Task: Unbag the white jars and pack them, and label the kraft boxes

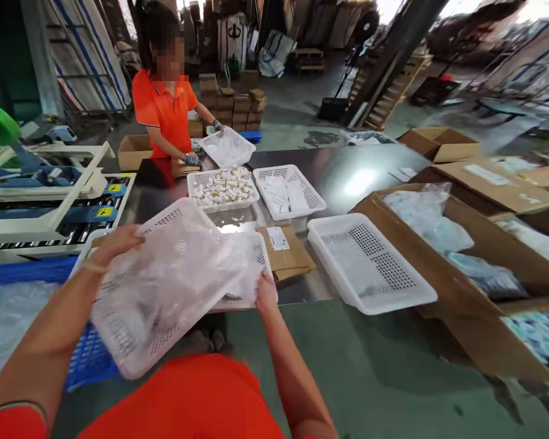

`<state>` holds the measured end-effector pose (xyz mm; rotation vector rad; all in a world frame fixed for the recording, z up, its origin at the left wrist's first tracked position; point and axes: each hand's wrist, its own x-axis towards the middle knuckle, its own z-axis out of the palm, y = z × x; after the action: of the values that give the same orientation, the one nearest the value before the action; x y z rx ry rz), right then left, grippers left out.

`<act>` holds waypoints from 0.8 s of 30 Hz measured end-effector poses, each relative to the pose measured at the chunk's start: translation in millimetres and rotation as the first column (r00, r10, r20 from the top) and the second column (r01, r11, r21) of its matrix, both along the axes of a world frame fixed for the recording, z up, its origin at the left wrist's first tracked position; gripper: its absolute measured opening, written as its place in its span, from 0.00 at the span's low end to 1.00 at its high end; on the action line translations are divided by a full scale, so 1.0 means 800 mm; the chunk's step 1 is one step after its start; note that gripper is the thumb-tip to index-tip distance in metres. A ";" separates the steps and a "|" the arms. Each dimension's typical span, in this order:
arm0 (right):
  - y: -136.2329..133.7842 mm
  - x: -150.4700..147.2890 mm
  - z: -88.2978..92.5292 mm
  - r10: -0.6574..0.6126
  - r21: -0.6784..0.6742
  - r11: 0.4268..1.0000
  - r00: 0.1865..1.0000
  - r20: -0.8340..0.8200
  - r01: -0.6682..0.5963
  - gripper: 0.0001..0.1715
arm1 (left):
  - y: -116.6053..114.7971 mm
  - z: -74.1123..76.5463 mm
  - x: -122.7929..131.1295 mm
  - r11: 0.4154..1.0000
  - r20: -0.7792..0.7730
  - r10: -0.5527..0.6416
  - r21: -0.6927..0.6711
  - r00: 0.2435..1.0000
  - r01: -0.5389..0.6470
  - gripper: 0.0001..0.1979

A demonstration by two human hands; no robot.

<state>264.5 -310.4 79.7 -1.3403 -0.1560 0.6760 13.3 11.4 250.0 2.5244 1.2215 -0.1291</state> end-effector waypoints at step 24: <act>0.027 0.284 -0.018 -0.200 -0.172 0.964 0.980 0.024 0.201 0.26 | -0.118 -0.059 0.531 0.896 0.284 -0.443 0.168 0.851 0.410 0.26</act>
<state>491.4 -288.9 65.0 -1.5025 0.0348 0.5230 438.2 -83.0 203.0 2.7305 0.5422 0.2341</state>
